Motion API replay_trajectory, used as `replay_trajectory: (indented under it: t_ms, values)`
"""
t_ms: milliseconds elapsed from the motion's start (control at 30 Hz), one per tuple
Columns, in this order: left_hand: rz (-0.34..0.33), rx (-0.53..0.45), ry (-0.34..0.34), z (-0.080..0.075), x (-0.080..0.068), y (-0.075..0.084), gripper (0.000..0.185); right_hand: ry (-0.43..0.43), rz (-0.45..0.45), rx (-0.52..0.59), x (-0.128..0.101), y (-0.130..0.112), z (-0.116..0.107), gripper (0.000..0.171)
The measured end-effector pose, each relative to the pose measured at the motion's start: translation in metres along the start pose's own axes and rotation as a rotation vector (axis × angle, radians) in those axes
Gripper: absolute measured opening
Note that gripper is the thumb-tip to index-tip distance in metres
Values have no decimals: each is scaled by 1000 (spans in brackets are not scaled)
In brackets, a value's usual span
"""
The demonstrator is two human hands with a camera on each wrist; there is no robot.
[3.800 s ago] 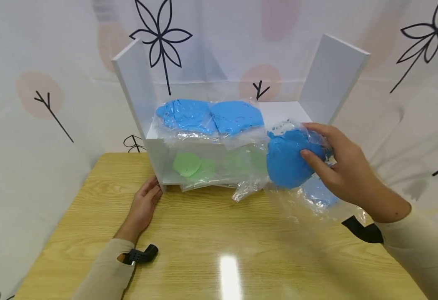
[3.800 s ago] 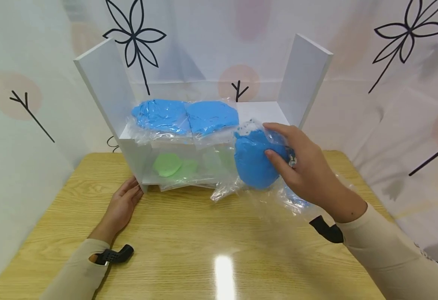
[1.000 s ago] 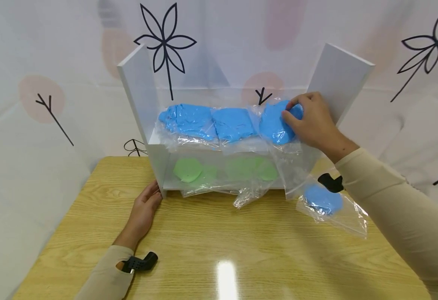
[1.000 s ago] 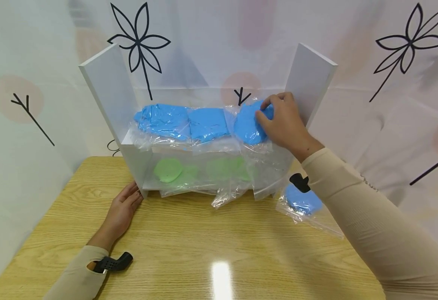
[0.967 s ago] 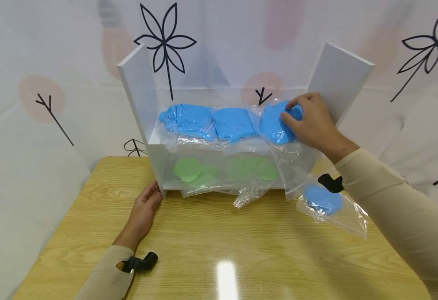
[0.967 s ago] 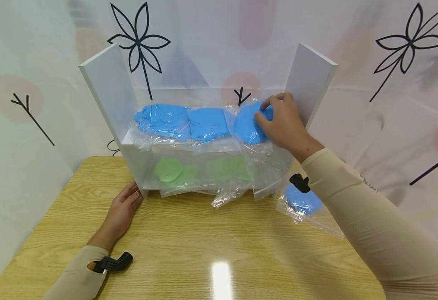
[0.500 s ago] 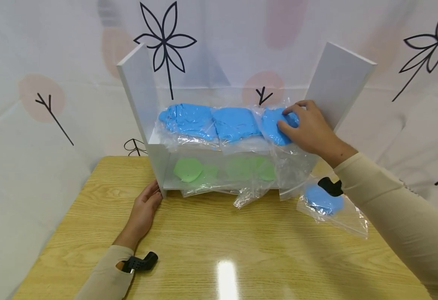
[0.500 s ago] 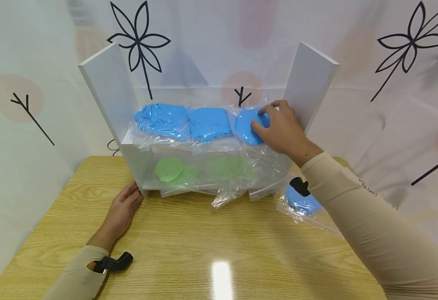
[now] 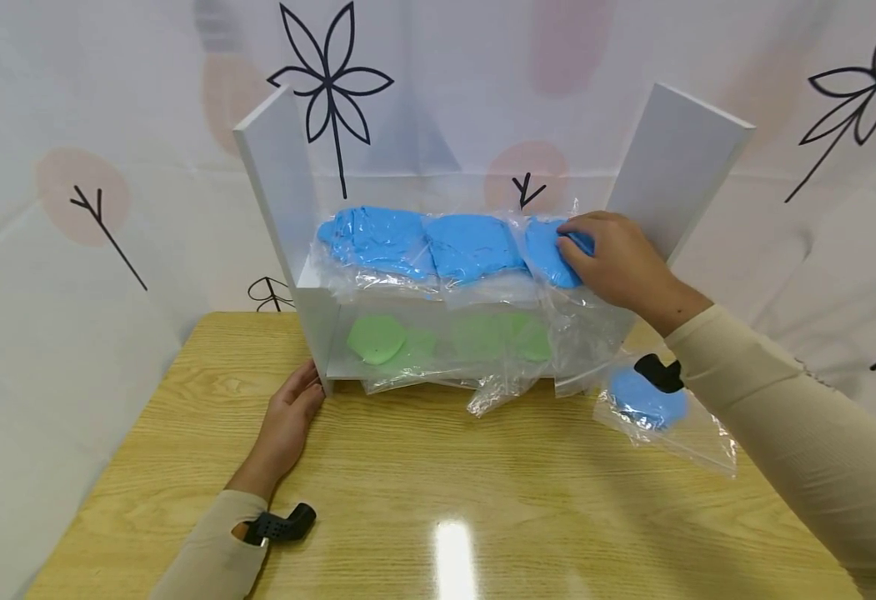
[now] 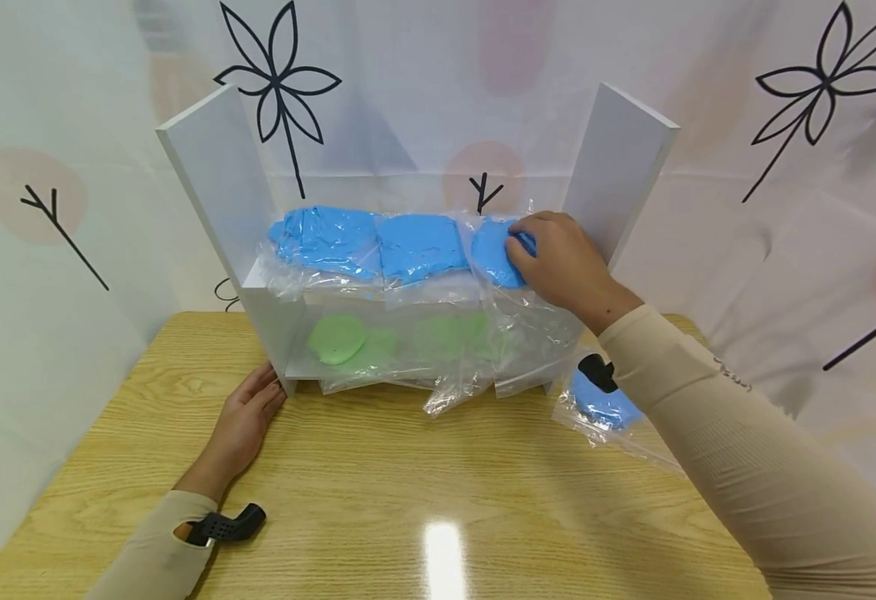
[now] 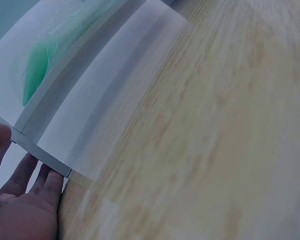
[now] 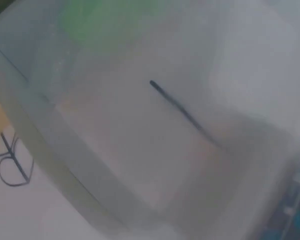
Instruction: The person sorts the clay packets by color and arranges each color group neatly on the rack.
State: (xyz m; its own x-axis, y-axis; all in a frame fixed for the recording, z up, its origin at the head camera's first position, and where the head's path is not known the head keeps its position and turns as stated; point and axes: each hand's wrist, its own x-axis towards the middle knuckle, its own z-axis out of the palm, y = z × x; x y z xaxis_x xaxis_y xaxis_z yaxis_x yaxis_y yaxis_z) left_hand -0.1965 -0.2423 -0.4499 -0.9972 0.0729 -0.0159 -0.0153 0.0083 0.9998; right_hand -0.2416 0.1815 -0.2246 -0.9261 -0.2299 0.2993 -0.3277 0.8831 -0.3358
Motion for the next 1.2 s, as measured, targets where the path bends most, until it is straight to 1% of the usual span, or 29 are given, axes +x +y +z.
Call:
replay_trajectory:
  t_ms: [133,200,300,400,467,633,767,833,933,1033,1200]
  values:
    - [1,7,1,0,0,1,53,-5,-14,-5,-3,0,0,44]
    - [1,6,1,0,0,1,53,12,-27,-8,-7,0,-1,44]
    - [-6,2,2,0,0,0,53,54,-56,-4,-16,1,-2,43]
    - [-14,-1,4,1,0,0,53,119,-104,7,-27,3,-2,41]
    - [-17,-7,3,1,0,0,53,179,-141,17,-35,4,-3,37]
    - [-19,-23,0,1,0,0,54,375,-251,56,-58,7,-2,26]
    - [-24,-27,3,0,-1,0,55,519,-327,71,-77,13,-2,24]
    - [-27,-27,3,0,-1,1,55,574,-347,71,-84,17,-3,26]
    - [-30,-23,4,0,-1,1,55,637,-350,80,-94,23,-4,31]
    - [-27,-3,7,0,-2,2,55,697,-313,101,-102,31,-4,35]
    - [-28,18,11,1,-3,3,55,832,-239,160,-110,50,0,35]
